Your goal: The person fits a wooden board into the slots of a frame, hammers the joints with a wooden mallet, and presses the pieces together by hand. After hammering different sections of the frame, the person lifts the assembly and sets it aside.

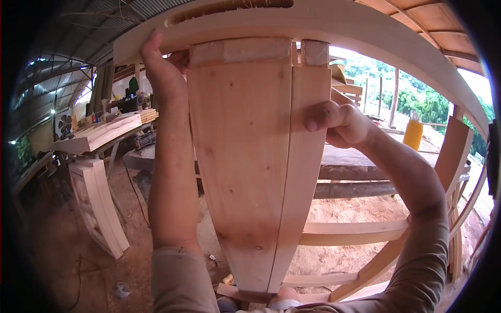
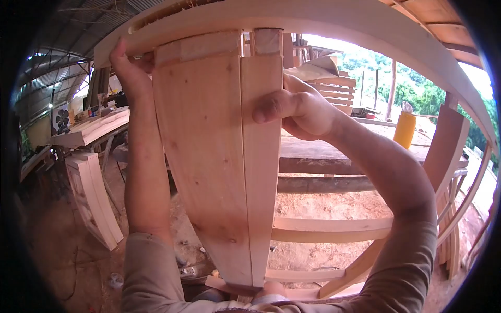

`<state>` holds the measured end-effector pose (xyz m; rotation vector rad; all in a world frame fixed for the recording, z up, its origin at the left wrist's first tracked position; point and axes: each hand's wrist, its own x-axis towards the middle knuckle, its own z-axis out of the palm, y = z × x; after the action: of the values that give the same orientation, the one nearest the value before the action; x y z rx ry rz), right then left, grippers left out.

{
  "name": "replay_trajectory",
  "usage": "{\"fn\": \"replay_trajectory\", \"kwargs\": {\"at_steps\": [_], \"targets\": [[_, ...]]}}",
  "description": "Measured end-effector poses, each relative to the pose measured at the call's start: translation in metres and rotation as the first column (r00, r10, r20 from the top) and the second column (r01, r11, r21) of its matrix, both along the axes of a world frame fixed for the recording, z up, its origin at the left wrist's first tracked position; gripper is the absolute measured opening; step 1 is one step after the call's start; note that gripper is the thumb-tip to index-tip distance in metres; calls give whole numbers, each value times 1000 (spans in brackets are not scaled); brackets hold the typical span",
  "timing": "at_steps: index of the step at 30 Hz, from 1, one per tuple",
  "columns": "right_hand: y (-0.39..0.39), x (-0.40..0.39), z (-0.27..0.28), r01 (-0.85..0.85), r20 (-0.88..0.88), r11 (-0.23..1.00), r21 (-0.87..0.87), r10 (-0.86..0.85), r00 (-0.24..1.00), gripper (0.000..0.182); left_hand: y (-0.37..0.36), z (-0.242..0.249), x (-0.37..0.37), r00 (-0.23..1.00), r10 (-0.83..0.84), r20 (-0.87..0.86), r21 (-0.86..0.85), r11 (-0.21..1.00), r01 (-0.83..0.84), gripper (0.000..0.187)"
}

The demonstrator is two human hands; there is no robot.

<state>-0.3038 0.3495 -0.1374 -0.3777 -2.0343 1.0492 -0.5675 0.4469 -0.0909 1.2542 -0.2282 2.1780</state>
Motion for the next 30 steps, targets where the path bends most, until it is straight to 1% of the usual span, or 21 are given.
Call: {"fn": "replay_trajectory", "kwargs": {"at_steps": [2, 3, 5, 7, 9, 10, 11, 13, 15, 16, 18, 20, 22, 24, 26, 27, 28, 30], "targets": [[-2, 2, 0, 0, 10, 1000, -25, 1, 1000, 63, -5, -2, 0, 1000, 5, -9, -67, 998, -6, 60], [-4, 3, 3, 0, 27, 999, -37, 1, 1000, 63, -4, 0, -1, 1000, 2, -11, -61, 998, -3, 60], [-8, 2, 4, 30, 20, 999, -30, -30, 999, 60, -1, 1, -5, 994, 114, 0, -35, 993, -114, 58], [-11, 1, 5, 50, 13, 998, -30, -50, 999, 58, 2, 2, -7, 996, 91, -1, -36, 995, -91, 58], [-13, 2, 7, 87, 52, 995, -56, -84, 995, 52, 1, 4, -10, 997, 78, 1, -36, 996, -78, 57], [-14, 1, 7, 84, 49, 995, -59, -81, 996, 52, -1, 4, -8, 998, 65, 19, -17, 998, -65, 57], [-15, 0, 9, 86, 57, 995, -39, -84, 995, 51, -2, 5, -7, 998, 50, 40, 7, 999, -50, 56], [-15, 2, 8, 92, 57, 995, -29, -91, 994, 50, -8, 1, -3, 999, 32, 20, 12, 999, -32, 57], [-13, 5, 8, 158, 106, 986, -48, -153, 983, 77, -12, -1, -2, 1000, 12, 3, 14, 1000, -12, 57], [-15, 3, 8, 162, 105, 986, -49, -156, 982, 77, -13, -1, -2, 1000, 27, 2, 7, 1000, -27, 58], [-19, 0, 8, 115, 91, 993, -22, -113, 989, 76, -13, 1, -3, 999, 35, 3, 6, 999, -36, 58], [-21, -1, 8, 126, 86, 992, -23, -124, 989, 76, -12, -1, -4, 999, 54, 3, 44, 998, -54, 55], [-24, 0, 8, 135, 76, 991, -18, -133, 988, 76, -10, 0, 3, 997, 68, 23, 45, 997, -69, 52], [-29, 4, 7, 78, 22, 997, -7, -78, 997, 56, -7, 1, 4, 996, 72, 48, 37, 997, -74, 49], [-24, 7, -2, 85, 7, 996, -20, -84, 996, 57, -1, 5, -1, 997, 28, 77, 95, 995, -36, 45], [-23, 6, 4, 80, 24, 997, -1, -79, 997, 58, -7, 2, 1, 993, 118, -7, 197, 974, -115, 46], [-24, 5, 4, 85, 19, 996, 0, -85, 996, 58, -11, 3, 1, 994, 113, -11, 199, 974, -108, 46], [-23, 1, 4, 64, 21, 997, 41, -65, 998, 58, -15, 3, 0, 999, 29, 44, 72, 997, -32, 46]]}}
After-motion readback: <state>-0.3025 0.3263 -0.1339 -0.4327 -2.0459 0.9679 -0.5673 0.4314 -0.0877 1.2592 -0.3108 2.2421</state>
